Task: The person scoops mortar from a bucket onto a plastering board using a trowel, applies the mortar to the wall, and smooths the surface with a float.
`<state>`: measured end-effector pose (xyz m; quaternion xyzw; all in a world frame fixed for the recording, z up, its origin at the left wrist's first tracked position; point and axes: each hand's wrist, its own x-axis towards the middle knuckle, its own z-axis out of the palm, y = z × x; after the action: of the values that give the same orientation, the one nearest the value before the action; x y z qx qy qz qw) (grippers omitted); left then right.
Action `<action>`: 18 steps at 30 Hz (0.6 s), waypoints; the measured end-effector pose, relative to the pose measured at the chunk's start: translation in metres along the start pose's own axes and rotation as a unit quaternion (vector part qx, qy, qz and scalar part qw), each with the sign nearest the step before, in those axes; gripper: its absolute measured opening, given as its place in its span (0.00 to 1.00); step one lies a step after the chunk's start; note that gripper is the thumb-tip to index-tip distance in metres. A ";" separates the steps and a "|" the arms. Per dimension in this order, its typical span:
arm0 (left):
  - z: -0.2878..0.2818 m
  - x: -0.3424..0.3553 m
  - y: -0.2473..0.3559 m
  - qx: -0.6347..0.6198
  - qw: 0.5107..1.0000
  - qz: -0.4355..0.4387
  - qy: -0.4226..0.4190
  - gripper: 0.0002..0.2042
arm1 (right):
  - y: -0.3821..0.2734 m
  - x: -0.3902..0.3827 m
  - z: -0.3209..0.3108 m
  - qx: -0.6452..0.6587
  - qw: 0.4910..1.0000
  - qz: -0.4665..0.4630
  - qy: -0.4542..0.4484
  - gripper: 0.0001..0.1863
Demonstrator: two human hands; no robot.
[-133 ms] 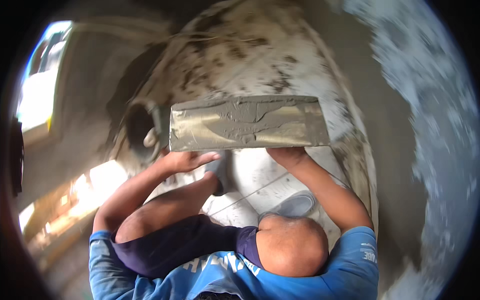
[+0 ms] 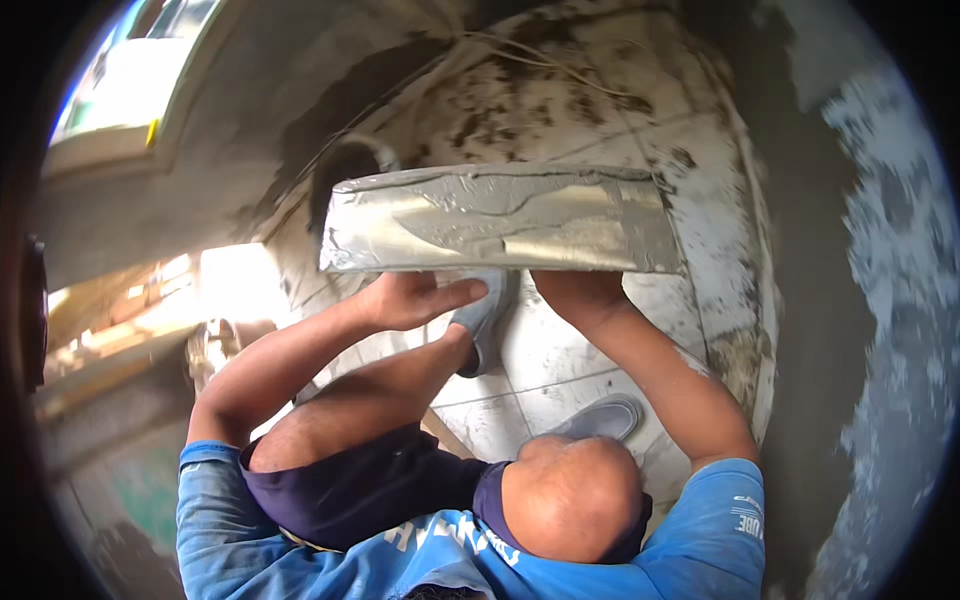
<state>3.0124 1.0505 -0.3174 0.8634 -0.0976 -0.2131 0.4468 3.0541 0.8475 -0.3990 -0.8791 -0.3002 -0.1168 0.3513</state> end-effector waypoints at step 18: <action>-0.163 -0.248 -0.232 -0.345 0.809 -0.036 0.474 0.16 | -0.158 0.103 0.073 0.065 0.974 -0.150 -0.158 0.27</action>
<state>2.8606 1.3939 -0.3532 0.6487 0.2374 0.1875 0.6983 3.0386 1.0341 -0.3227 -0.8069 -0.4873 -0.0080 0.3338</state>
